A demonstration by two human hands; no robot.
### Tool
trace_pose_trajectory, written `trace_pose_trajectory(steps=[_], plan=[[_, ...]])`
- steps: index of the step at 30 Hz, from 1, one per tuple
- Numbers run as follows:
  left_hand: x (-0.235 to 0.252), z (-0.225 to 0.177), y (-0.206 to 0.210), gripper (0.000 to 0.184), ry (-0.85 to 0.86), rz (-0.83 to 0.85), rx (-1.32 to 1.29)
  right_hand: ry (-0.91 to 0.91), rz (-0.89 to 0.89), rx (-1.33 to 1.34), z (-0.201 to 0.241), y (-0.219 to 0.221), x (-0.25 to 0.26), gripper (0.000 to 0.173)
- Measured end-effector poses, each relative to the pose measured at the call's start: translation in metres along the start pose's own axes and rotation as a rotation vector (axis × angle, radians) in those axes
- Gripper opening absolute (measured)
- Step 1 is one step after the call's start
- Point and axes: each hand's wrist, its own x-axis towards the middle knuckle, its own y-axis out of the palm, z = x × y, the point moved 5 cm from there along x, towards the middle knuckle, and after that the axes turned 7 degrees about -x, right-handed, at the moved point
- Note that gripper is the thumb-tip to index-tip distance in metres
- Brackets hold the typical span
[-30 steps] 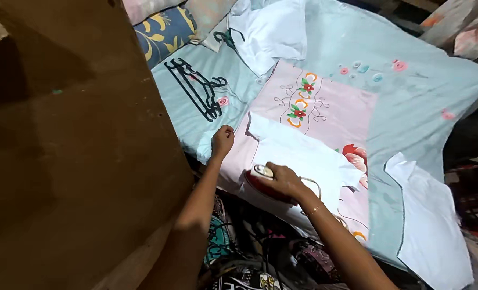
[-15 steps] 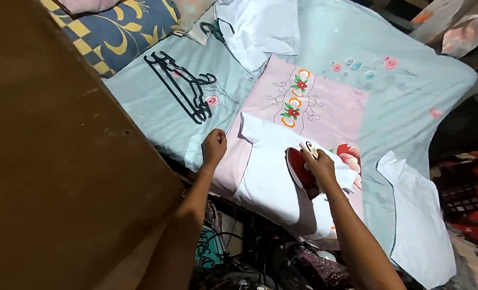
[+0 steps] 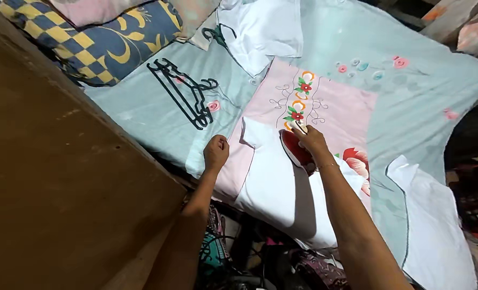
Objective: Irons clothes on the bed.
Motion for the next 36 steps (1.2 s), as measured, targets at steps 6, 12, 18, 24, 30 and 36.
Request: trace_pose_trajectory(steps=[6,12,18,24,30,36], plan=[[-0.003,-0.002,0.003,0.016,0.079,-0.06,0.02,0.232,-0.127,0.003,-0.065,-0.022,-0.021,0.063],[-0.002,0.002,0.006,0.014,0.127,-0.096,0.039,0.258,-0.108,0.051,-0.069,-0.02,-0.005,0.063],[-0.001,-0.003,0.005,0.016,0.06,-0.083,0.038,0.011,0.044,0.188,-0.075,-0.016,-0.006,0.046],[0.001,-0.007,0.003,0.017,0.014,-0.045,0.059,0.08,-0.07,0.111,-0.047,-0.014,0.002,0.055],[0.007,-0.022,0.0,0.027,-0.038,0.138,-0.013,-0.011,-0.031,0.182,-0.011,-0.028,-0.006,0.051],[0.013,-0.043,0.015,0.046,-0.176,0.244,0.133,0.004,-0.006,0.1,0.044,0.001,-0.015,0.059]])
